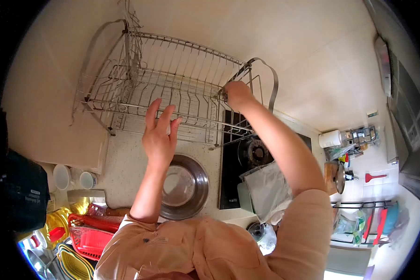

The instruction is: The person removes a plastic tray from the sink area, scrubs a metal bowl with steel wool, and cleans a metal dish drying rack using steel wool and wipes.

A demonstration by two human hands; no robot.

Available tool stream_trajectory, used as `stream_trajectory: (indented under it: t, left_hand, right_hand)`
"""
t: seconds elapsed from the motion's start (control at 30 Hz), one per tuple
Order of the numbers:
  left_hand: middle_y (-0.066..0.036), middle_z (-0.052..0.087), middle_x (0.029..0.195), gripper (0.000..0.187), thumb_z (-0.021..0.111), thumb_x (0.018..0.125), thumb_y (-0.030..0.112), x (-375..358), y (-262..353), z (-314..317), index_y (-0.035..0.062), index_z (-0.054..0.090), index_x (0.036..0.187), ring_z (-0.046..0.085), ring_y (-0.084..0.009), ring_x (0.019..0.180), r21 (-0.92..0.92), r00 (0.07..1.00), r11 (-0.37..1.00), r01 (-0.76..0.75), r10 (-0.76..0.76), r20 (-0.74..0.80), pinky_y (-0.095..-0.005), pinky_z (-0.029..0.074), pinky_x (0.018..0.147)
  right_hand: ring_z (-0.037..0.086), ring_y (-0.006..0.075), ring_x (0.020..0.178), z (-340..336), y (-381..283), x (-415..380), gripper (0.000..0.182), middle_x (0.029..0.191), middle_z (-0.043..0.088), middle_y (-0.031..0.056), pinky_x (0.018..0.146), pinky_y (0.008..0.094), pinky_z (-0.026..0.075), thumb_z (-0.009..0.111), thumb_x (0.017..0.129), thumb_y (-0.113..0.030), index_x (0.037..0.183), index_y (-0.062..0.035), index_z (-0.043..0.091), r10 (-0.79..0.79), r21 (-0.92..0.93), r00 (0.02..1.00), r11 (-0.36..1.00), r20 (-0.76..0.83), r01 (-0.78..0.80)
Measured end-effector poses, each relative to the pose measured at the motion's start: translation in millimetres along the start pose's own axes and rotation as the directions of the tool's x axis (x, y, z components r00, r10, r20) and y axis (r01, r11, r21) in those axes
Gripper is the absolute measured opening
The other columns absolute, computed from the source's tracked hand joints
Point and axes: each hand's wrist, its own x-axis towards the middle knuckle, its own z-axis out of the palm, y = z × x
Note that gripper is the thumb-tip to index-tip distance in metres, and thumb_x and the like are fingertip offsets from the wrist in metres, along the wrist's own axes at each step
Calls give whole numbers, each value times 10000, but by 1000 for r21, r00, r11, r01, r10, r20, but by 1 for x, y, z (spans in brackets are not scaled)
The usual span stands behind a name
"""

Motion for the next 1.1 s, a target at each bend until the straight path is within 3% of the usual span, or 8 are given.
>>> stream_trajectory:
  t: [0.07, 0.17, 0.43, 0.57, 0.73, 0.83, 0.93, 1.1]
  left_hand:
    - [-66, 471, 1265, 277, 654, 805, 228, -1, -2, 2, 162, 596, 1067, 621, -213, 771, 11, 999, 999, -30, 30, -27, -326, 512, 604]
    - [-72, 471, 1263, 277, 654, 803, 224, 0, -4, 2, 162, 595, 1067, 619, -216, 760, 8, 999, 999, -32, 32, -28, -328, 512, 602]
    - [-73, 485, 1249, 294, 679, 766, 212, 2, -4, 6, 162, 595, 1043, 608, -272, 904, -17, 998, 999, -31, 31, -54, -334, 520, 648]
    - [-73, 485, 1248, 295, 680, 765, 209, 1, -2, 4, 161, 594, 1043, 609, -269, 895, -25, 1000, 1000, 0, -1, -29, -329, 520, 648]
    - [-77, 482, 1250, 288, 676, 774, 198, 2, 0, 2, 159, 597, 1049, 610, -257, 882, -49, 1000, 999, 20, -20, -4, -326, 521, 654]
    - [-79, 471, 1258, 281, 666, 790, 191, 1, -4, 5, 153, 598, 1060, 614, -237, 845, -12, 997, 999, -49, 48, -55, -333, 523, 635]
    - [-78, 470, 1257, 284, 666, 789, 196, 1, -4, 3, 158, 599, 1062, 608, -244, 873, 19, 997, 998, -59, 60, -42, -337, 524, 653]
    - [-81, 470, 1257, 282, 667, 790, 201, 2, 0, 1, 159, 601, 1061, 607, -243, 837, -24, 1000, 1000, -7, 6, -4, -335, 517, 643]
  right_hand:
    - [571, 317, 994, -20, 11, -4, 189, 1013, 605, 191, 827, 380, 476, 561, 705, 7, 875, -9, 644, -96, -45, 991, 994, 94, 101]
    - [588, 320, 958, -39, 14, 21, 190, 979, 616, 190, 806, 380, 489, 577, 696, 5, 872, -13, 649, 214, -9, 966, 976, -143, -217]
    - [615, 343, 865, -23, 15, 8, 124, 898, 620, 239, 775, 392, 506, 594, 696, -34, 787, 34, 645, -126, -22, 988, 991, 86, 129]
    - [612, 345, 873, 7, 22, 40, 157, 864, 627, 232, 769, 378, 507, 637, 678, -77, 786, 38, 638, 166, 18, 981, 986, -101, -165]
    - [597, 356, 897, -11, 7, 9, 185, 919, 620, 210, 779, 404, 495, 656, 675, -110, 817, 8, 647, -137, -151, 985, 977, 106, 152]
    - [595, 365, 879, -46, 14, 30, 181, 908, 621, 207, 767, 407, 490, 645, 693, -116, 850, -26, 650, 124, 16, 960, 992, -250, -124]
    - [581, 368, 883, -34, 23, 62, 181, 879, 610, 205, 768, 415, 477, 627, 718, -111, 884, -41, 641, 143, 254, 834, 967, -533, -3]
    - [550, 370, 947, 14, -15, 21, 251, 955, 584, 211, 824, 423, 451, 638, 700, -88, 945, -32, 627, 113, 275, 932, 961, -345, -15]
